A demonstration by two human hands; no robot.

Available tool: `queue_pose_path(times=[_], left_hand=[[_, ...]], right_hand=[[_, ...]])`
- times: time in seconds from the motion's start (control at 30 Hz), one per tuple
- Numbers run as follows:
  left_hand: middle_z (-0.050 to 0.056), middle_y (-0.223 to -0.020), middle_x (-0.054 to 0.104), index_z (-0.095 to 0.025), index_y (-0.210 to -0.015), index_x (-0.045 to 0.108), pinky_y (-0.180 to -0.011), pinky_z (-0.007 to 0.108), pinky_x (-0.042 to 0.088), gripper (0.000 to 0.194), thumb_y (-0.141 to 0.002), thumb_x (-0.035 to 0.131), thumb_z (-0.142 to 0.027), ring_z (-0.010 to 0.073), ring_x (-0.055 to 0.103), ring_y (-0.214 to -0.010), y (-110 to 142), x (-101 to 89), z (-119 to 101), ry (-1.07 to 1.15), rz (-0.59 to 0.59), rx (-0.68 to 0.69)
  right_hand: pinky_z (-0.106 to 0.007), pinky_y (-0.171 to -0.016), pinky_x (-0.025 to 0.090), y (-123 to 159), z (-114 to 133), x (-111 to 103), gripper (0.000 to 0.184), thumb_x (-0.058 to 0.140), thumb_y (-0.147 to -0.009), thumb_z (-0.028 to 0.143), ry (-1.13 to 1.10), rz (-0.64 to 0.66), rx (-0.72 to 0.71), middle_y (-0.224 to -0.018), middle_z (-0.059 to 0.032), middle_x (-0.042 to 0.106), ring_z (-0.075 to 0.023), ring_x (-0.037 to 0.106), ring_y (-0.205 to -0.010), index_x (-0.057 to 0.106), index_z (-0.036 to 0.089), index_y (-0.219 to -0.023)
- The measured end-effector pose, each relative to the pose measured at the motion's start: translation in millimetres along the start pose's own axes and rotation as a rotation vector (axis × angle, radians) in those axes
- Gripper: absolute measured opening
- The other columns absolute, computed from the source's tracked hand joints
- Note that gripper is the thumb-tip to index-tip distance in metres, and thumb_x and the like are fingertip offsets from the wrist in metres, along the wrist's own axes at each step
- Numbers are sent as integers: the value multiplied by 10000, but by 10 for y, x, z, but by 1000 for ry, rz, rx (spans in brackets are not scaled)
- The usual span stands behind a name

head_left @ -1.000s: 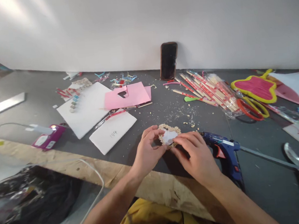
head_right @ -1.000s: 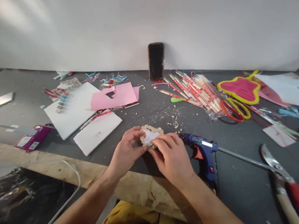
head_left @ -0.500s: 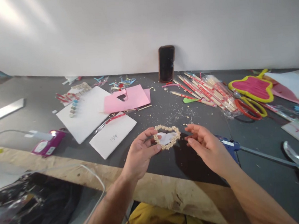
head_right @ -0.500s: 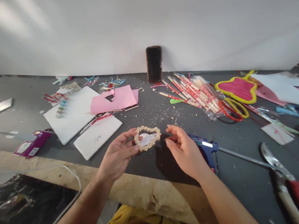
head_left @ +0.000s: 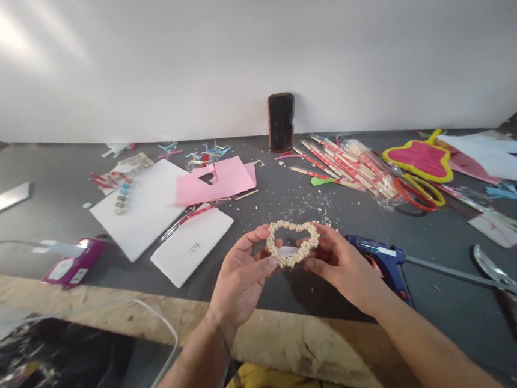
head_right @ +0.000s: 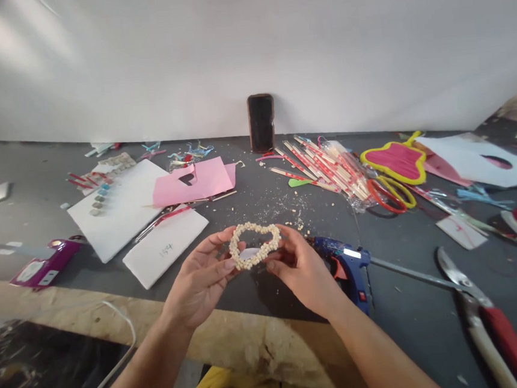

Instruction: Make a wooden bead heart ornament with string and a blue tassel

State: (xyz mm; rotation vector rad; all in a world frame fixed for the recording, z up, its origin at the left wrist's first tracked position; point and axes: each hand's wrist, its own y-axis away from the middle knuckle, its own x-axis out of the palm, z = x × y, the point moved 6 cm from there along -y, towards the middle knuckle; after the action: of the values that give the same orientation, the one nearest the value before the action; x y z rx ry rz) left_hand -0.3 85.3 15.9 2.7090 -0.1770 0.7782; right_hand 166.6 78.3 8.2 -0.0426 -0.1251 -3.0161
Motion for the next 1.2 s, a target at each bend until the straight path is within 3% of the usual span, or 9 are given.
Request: queue_pose_path(times=[0.1, 0.2, 0.43, 0.63, 0.8, 0.9, 1.07, 1.2], left_hand=[[16, -1337, 439, -218, -953, 625, -753, 244, 533, 348, -647, 722, -85, 170, 578, -1020, 12, 5, -12, 9, 14, 12], [8, -1337, 436, -221, -951, 628, -735, 226, 530, 354, -643, 724, -75, 163, 578, -1011, 17, 0, -14, 15, 14, 13], [10, -1233, 505, -209, -946, 629, -722, 204, 518, 363, -629, 736, -68, 137, 578, -971, 22, -71, -24, 41, -30, 15], [30, -1015, 614, -198, -1012, 602, -743, 215, 517, 403, -651, 723, -69, 141, 588, -955, 1, -119, -11, 51, -20, -5], [28, -1008, 605, -185, -1003, 604, -701, 194, 509, 413, -628, 739, -74, 144, 591, -950, -7, -158, -8, 43, -56, 3], [35, -933, 621, -169, -1023, 595, -692, 196, 504, 442, -619, 749, -79, 126, 596, -862, 2, -189, 32, 17, -51, -22], [52, -1159, 530, -176, -987, 600, -697, 189, 498, 385, -638, 730, -82, 131, 571, -938, 34, -268, 89, -115, -16, -17], [50, -1326, 393, -192, -966, 594, -728, 211, 508, 331, -666, 691, -91, 132, 573, -966, 59, -309, 94, -383, -5, 18]], right_hand=[[-360, -750, 560, -6, 78, -9, 353, 606, -788, 232, 38, -32, -19, -949, -48, 697, -182, 675, -838, 498, 235, -1123], [-338, -720, 554, -3, 118, -15, 328, 597, -791, 259, 67, -42, -9, -863, -25, 696, -163, 669, -755, 491, 230, -1100], [-269, -596, 520, 71, 62, 27, 123, 589, -798, 317, 172, 1, 105, -734, 12, 645, -145, 626, -668, 576, 224, -877], [-198, -418, 378, 184, 53, 91, 144, 548, -834, 344, 247, 26, 188, -581, 49, 573, -76, 452, -432, 578, 211, -879], [-202, -380, 357, 221, 86, 77, 237, 544, -805, 347, 268, -12, 232, -567, 44, 567, -91, 453, -424, 575, 203, -989], [-204, -391, 371, 219, 66, 41, 268, 534, -809, 353, 334, -12, 204, -669, 14, 624, -98, 504, -468, 572, 201, -1027], [-238, -508, 440, 218, 51, -10, 302, 490, -838, 344, 619, -25, 137, -701, 4, 665, -133, 593, -556, 551, 206, -1099], [-262, -526, 405, 209, 110, 22, 284, 485, -840, 287, 973, 18, 134, -671, 10, 687, -171, 638, -604, 571, 225, -1104]])
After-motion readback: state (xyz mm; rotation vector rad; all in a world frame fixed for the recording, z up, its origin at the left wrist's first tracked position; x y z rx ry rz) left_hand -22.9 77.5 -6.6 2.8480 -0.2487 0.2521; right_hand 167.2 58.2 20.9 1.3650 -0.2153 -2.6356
